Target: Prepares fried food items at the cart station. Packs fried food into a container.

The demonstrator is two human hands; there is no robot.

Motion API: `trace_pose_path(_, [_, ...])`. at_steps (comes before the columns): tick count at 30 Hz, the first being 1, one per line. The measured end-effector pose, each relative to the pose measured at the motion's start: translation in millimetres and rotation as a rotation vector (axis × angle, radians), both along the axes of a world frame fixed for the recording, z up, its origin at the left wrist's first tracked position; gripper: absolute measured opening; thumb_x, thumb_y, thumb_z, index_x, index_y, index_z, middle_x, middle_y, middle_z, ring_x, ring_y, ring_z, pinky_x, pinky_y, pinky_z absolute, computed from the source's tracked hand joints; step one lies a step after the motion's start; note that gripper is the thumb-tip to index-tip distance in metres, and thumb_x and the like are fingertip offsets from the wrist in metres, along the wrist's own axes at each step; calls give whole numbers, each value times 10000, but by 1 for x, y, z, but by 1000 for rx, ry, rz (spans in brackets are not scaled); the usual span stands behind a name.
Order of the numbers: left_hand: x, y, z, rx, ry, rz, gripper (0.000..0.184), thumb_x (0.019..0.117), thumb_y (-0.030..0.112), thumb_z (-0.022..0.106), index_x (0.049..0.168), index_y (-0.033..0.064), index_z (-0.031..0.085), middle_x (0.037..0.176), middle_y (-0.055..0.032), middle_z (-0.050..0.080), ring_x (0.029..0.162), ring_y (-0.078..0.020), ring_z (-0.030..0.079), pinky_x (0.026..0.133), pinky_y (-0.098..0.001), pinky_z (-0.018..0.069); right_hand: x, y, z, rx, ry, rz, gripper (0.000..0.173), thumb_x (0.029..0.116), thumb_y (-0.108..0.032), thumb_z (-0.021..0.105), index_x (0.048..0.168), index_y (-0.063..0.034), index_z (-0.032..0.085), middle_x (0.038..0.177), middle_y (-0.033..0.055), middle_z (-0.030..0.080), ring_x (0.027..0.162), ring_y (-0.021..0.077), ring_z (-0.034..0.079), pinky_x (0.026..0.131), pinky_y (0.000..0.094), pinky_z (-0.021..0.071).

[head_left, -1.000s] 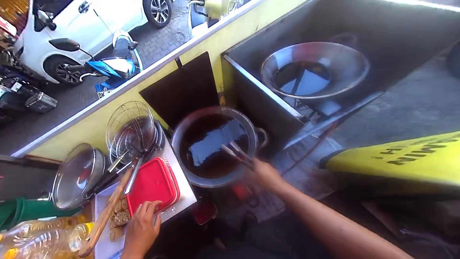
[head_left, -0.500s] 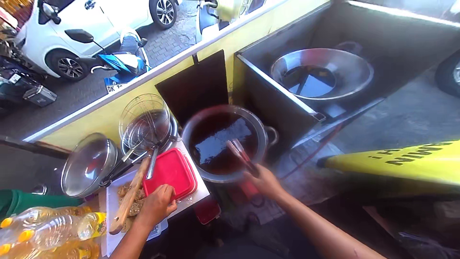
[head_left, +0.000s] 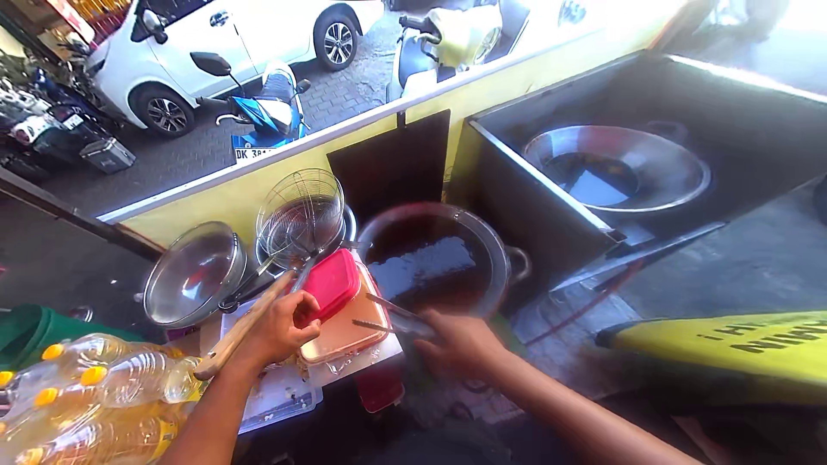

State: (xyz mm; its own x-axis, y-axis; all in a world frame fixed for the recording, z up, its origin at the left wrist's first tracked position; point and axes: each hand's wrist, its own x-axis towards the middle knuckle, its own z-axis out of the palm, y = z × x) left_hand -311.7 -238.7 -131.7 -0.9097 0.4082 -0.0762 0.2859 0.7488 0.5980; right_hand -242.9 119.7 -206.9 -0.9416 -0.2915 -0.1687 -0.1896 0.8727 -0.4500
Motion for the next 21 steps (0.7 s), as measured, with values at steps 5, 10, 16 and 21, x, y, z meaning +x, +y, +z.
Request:
trace_pose_path(5, [2, -28, 0, 82, -63, 35, 250, 845, 263, 726, 1075, 178, 681, 953, 55, 703, 857, -72, 685, 770, -302, 596, -35, -76, 46, 172, 52, 142, 352, 964, -372, 691, 1219, -130, 701, 1070, 140, 720, 968, 369, 697, 781, 588, 565])
trace_pose_path(10, [9, -56, -11, 157, -31, 18, 327, 850, 278, 720, 1165, 192, 697, 955, 53, 700, 818, -80, 671, 715, -276, 582, -66, -144, 49, 416, -142, 250, 142, 946, 15, 563, 965, 22, 704, 987, 199, 702, 942, 393, 693, 727, 572, 554])
trace_pose_path(16, [16, -68, -14, 156, -30, 63, 293, 849, 277, 724, 1135, 214, 719, 917, 72, 693, 764, -67, 651, 666, -260, 562, -64, -123, 55, 318, -51, 199, 151, 959, -189, 675, 1025, -63, 726, 983, 157, 714, 941, 371, 697, 750, 594, 557])
trace_pose_path(21, [23, -66, -16, 175, 1, 144, 293, 840, 307, 724, 1116, 209, 715, 908, 73, 695, 755, -68, 652, 660, -265, 563, -52, -64, 34, 162, 74, 87, 303, 941, -453, 700, 1153, -237, 728, 982, 37, 737, 920, 268, 715, 764, 546, 578])
